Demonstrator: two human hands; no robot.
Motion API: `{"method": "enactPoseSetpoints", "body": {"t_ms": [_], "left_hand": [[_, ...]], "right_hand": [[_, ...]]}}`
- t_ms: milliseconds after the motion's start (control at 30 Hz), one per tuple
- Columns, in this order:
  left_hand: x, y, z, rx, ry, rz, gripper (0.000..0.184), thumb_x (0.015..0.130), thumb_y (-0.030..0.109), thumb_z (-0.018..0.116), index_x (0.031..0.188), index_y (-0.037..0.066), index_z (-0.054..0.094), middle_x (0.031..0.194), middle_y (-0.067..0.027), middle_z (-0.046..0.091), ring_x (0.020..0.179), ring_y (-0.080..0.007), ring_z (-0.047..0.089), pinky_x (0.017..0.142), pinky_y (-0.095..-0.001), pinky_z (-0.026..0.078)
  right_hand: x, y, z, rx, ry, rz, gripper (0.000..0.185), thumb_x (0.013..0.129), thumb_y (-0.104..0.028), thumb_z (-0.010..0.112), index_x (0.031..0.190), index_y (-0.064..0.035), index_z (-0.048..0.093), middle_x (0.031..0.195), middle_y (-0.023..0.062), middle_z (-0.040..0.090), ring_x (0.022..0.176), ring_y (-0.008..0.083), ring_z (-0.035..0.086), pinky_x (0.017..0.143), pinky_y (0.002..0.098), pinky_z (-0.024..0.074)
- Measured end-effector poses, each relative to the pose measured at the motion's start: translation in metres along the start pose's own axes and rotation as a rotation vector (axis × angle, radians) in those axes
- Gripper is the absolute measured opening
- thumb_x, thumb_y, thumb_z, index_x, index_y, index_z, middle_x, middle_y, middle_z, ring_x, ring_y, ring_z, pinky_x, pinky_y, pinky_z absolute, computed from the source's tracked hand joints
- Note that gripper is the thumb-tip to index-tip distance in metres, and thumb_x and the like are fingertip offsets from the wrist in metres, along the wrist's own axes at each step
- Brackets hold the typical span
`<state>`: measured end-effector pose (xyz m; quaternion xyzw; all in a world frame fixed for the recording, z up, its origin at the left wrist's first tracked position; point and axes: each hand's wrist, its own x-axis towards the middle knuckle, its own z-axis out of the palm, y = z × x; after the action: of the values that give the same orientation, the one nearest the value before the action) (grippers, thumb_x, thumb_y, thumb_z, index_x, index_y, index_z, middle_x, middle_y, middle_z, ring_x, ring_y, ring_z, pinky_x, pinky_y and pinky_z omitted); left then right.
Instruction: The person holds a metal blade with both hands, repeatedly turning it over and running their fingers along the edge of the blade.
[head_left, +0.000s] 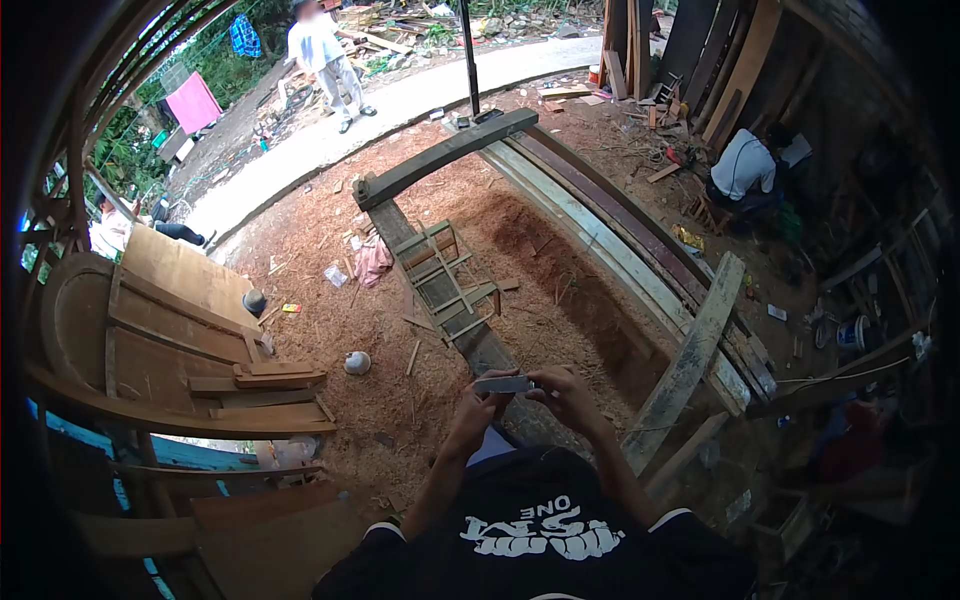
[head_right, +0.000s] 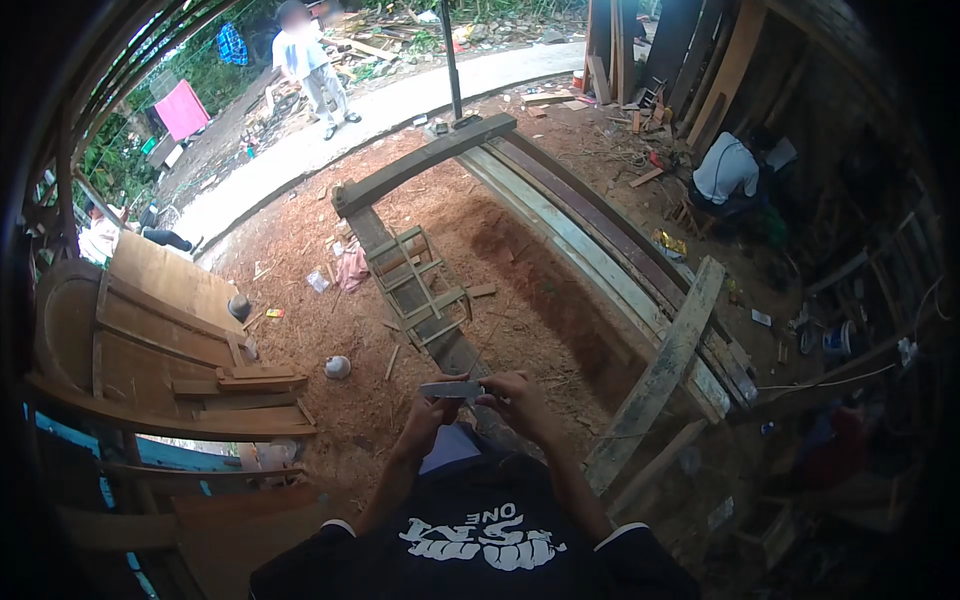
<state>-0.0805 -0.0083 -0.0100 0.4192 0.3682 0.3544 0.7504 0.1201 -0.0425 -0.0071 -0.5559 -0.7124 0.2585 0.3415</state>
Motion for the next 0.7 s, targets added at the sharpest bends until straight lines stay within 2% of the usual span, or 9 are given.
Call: {"method": "enactPoseSetpoints", "body": {"t_ms": [100, 200, 300, 333, 400, 467, 567, 667, 700], "left_hand": [[-0.004, 0.001, 0.0, 0.021, -0.051, 0.018, 0.027, 0.1, 0.01, 0.057, 0.125, 0.005, 0.061, 0.079, 0.0066, 0.053, 0.063, -0.0008, 0.039, 0.054, -0.0188, 0.029], [-0.01, 0.002, -0.001, -0.027, -0.039, -0.014, 0.027, 0.1, 0.009, 0.056, 0.126, 0.005, 0.061, 0.077, 0.0071, 0.049, 0.063, -0.001, 0.038, 0.054, -0.0187, 0.028], [-0.013, 0.001, -0.002, -0.077, -0.044, -0.064, 0.028, 0.1, 0.01, 0.055, 0.127, 0.005, 0.06, 0.077, 0.0066, 0.048, 0.062, -0.0014, 0.037, 0.054, -0.0184, 0.028], [-0.016, -0.007, -0.006, -0.079, -0.063, -0.085, 0.028, 0.1, 0.01, 0.055, 0.128, 0.005, 0.059, 0.078, 0.0063, 0.048, 0.062, -0.0016, 0.037, 0.054, -0.0183, 0.029], [-0.017, -0.01, -0.007, -0.1, -0.055, -0.084, 0.03, 0.101, 0.012, 0.055, 0.129, 0.005, 0.058, 0.078, 0.0058, 0.048, 0.061, -0.0017, 0.037, 0.053, -0.0183, 0.029], [-0.017, -0.006, -0.004, -0.132, -0.011, -0.048, 0.031, 0.101, 0.013, 0.054, 0.131, 0.005, 0.057, 0.078, 0.0056, 0.048, 0.061, -0.0016, 0.037, 0.053, -0.0184, 0.03], [-0.01, 0.003, -0.001, -0.037, -0.005, -0.04, 0.034, 0.101, 0.015, 0.055, 0.133, 0.005, 0.056, 0.078, 0.0053, 0.05, 0.06, -0.0007, 0.037, 0.052, -0.018, 0.03], [-0.002, -0.001, -0.002, -0.03, -0.034, -0.015, 0.039, 0.101, 0.022, 0.057, 0.136, 0.004, 0.055, 0.079, 0.0048, 0.053, 0.059, 0.0, 0.038, 0.051, -0.0176, 0.029], [-0.001, -0.002, -0.004, -0.046, -0.036, -0.005, 0.041, 0.1, 0.024, 0.058, 0.136, 0.004, 0.055, 0.079, 0.0048, 0.054, 0.059, 0.0002, 0.038, 0.051, -0.0175, 0.029]], "right_hand": [[-0.002, 0.01, 0.001, -0.02, 0.097, -0.124, 0.024, 0.083, -0.023, 0.075, 0.103, -0.0092, 0.07, 0.089, 0.007, 0.068, 0.086, 0.0226, 0.065, 0.091, 0.0368, 0.0403], [-0.001, 0.015, -0.008, -0.056, 0.088, -0.081, 0.023, 0.083, -0.02, 0.075, 0.103, -0.0095, 0.07, 0.089, 0.0069, 0.068, 0.086, 0.0224, 0.065, 0.089, 0.0366, 0.0417], [-0.002, 0.035, -0.008, 0.214, 0.266, 0.294, 0.02, 0.085, -0.02, 0.074, 0.101, -0.0092, 0.069, 0.088, 0.0069, 0.068, 0.085, 0.0225, 0.064, 0.085, 0.0356, 0.0418], [-0.002, 0.04, -0.012, 0.229, 0.407, 0.34, 0.017, 0.087, -0.019, 0.072, 0.099, -0.0082, 0.068, 0.084, 0.0083, 0.066, 0.08, 0.0238, 0.061, 0.081, 0.0371, 0.0412], [-0.001, 0.048, -0.026, 0.106, 0.441, 0.29, 0.017, 0.088, -0.019, 0.07, 0.099, -0.0075, 0.068, 0.081, 0.0089, 0.064, 0.076, 0.0247, 0.058, 0.079, 0.0385, 0.0404], [0.0, 0.027, -0.038, -0.022, 0.421, 0.222, 0.017, 0.089, -0.017, 0.068, 0.102, -0.006, 0.067, 0.081, 0.0093, 0.063, 0.074, 0.0276, 0.055, 0.078, 0.0417, 0.0397], [-0.002, 0.007, -0.016, -0.086, 0.392, 0.003, 0.02, 0.089, -0.014, 0.067, 0.108, -0.0057, 0.065, 0.086, 0.0094, 0.063, 0.082, 0.0289, 0.057, 0.081, 0.0417, 0.04], [-0.009, -0.003, 0.02, 0.059, 0.122, -0.051, 0.026, 0.088, -0.011, 0.066, 0.113, -0.006, 0.062, 0.092, 0.0105, 0.064, 0.092, 0.0303, 0.059, 0.086, 0.0422, 0.0405], [-0.011, -0.004, 0.029, 0.05, 0.15, -0.05, 0.027, 0.087, -0.01, 0.066, 0.114, -0.0061, 0.062, 0.093, 0.0107, 0.064, 0.095, 0.0304, 0.06, 0.087, 0.0425, 0.0405]]}}
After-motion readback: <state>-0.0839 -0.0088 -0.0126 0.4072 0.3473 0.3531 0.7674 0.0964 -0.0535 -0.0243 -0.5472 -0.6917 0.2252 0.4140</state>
